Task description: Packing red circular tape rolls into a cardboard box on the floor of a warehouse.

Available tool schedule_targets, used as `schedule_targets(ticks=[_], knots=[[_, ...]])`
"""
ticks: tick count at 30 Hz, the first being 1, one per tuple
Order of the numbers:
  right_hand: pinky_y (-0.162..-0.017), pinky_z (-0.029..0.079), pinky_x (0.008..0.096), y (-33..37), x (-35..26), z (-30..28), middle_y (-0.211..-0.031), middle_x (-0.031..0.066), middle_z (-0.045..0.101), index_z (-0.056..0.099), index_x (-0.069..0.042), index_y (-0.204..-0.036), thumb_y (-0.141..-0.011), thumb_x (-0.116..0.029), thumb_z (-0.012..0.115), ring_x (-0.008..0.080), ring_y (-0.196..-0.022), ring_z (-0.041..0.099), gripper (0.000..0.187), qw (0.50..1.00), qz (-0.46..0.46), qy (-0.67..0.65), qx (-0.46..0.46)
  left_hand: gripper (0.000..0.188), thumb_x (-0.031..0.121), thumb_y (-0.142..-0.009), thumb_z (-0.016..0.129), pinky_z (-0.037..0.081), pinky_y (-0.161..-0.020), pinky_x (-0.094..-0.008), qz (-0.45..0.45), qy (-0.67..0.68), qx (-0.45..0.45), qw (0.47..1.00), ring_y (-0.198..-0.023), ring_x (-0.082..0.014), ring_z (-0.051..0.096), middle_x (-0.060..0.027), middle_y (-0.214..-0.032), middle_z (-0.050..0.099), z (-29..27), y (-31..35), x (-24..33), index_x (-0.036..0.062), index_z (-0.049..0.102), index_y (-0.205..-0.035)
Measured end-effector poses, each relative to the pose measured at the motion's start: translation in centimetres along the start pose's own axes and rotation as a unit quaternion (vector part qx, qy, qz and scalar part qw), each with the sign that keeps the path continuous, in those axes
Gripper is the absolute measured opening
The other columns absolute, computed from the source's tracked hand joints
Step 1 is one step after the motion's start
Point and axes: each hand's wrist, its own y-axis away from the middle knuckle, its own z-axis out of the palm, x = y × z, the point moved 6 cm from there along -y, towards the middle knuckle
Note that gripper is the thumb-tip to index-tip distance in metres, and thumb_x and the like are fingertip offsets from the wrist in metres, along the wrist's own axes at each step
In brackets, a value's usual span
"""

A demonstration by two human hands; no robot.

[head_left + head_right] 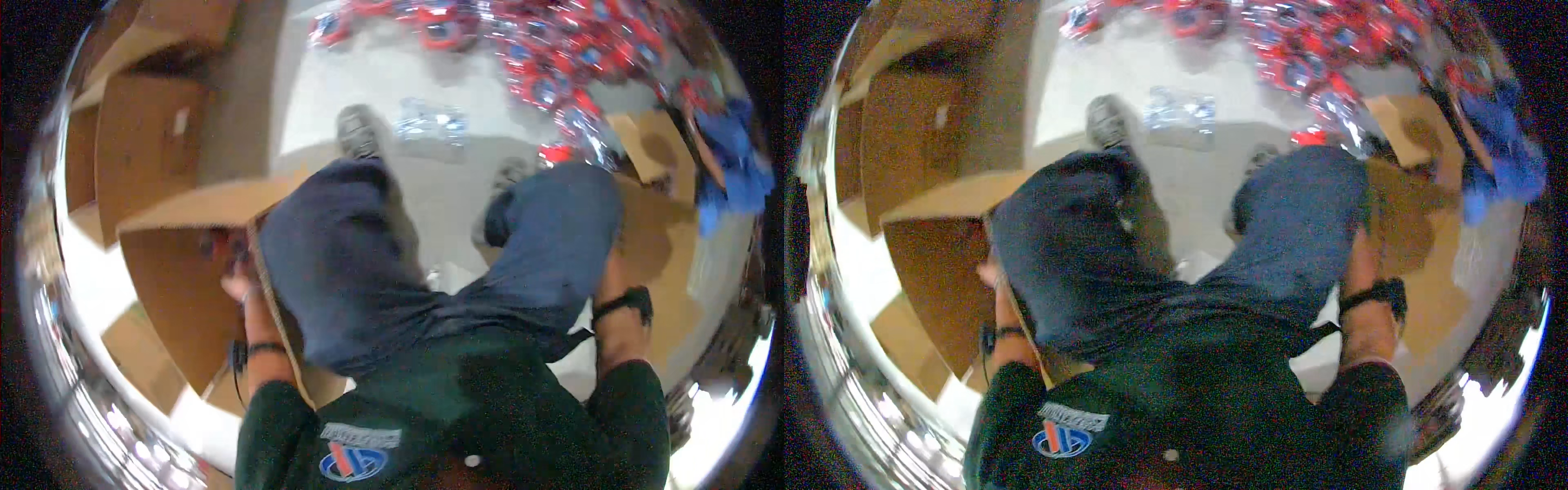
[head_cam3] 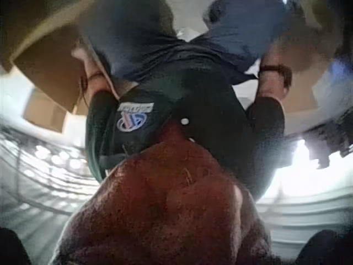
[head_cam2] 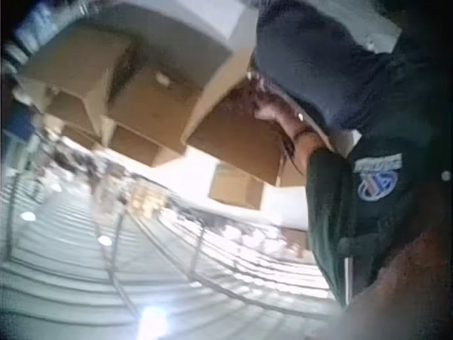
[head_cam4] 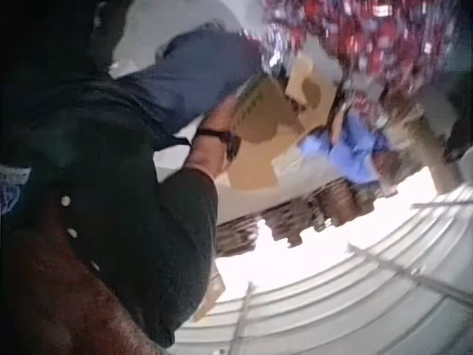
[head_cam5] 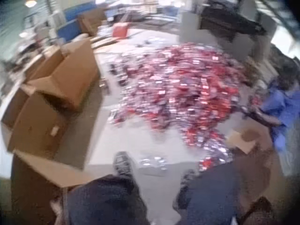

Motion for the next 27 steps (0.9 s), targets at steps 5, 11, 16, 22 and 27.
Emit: schedule_targets(ticks=[5, 11, 16, 22, 27], knots=[[-0.077, 0.045, 0.0285, -1.2, 4.8, 10.1, -0.097, 0.0029, 0.059, 0.061, -0.007, -0.097, -0.088, -0.022, 0.054, 0.0144, -0.089, 0.055, 0.019, 0.997, 0.047, -0.017, -0.058, 0.026, 0.007, -0.087, 0.050, 0.050, -0.074, -0.0317, 0.226, -0.007, 0.049, 0.973, -0.082, -0.0203, 0.061, -0.0145, -0.096, 0.062, -3.1, 5.6, 21.3, -0.0051, 0.054, -0.109], [-0.077, 0.045, 0.0280, -3.1, 4.8, 20.6, -0.097, 0.0026, 0.059, 0.061, -0.007, -0.096, -0.088, -0.022, 0.054, 0.0136, -0.089, 0.055, 0.018, 0.989, 0.067, -0.071, -0.114, 0.027, 0.005, -0.089, 0.049, 0.048, -0.084, -0.0338, 0.434, 0.108, -0.160, 0.880, -0.094, -0.0231, 0.058, -0.0139, -0.104, 0.060, 3.0, 13.0, 38.0, -0.0054, 0.051, -0.115], [-0.076, 0.045, 0.0275, -6.2, 3.9, 21.8, -0.097, 0.0024, 0.059, 0.062, -0.007, -0.095, -0.088, -0.022, 0.054, 0.0130, -0.090, 0.055, 0.018, 0.995, 0.030, -0.031, -0.088, 0.031, 0.000, -0.087, 0.052, 0.046, -0.089, -0.0334, 0.437, -0.026, -0.318, 0.841, -0.099, -0.0213, 0.057, -0.0129, -0.109, 0.059, 14.9, 19.0, 43.7, -0.0050, 0.050, -0.117], [-0.072, 0.046, 0.0262, -13.5, -3.2, 19.2, -0.094, 0.0035, 0.060, 0.064, -0.006, -0.090, -0.084, -0.018, 0.060, 0.0101, -0.086, 0.055, 0.014, 0.732, 0.160, -0.658, -0.074, 0.043, 0.004, -0.082, 0.061, 0.048, -0.085, -0.0307, 0.402, -0.148, -0.561, 0.709, -0.098, -0.0176, 0.058, -0.0114, -0.113, 0.059, 35.3, 28.5, 41.3, 0.0042, 0.049, -0.123], [-0.073, 0.049, 0.0326, -17.5, -11.0, 13.3, -0.102, 0.0093, 0.061, 0.062, -0.002, -0.094, -0.079, -0.023, 0.067, 0.0172, -0.090, 0.060, 0.026, 0.971, -0.074, -0.228, 0.003, 0.058, 0.022, -0.073, 0.072, 0.049, -0.083, -0.0376, 0.395, -0.187, -0.597, 0.672, -0.098, -0.0265, 0.060, -0.0149, -0.119, 0.055, 49.5, 34.5, 31.0, 0.0083, 0.049, -0.125]])
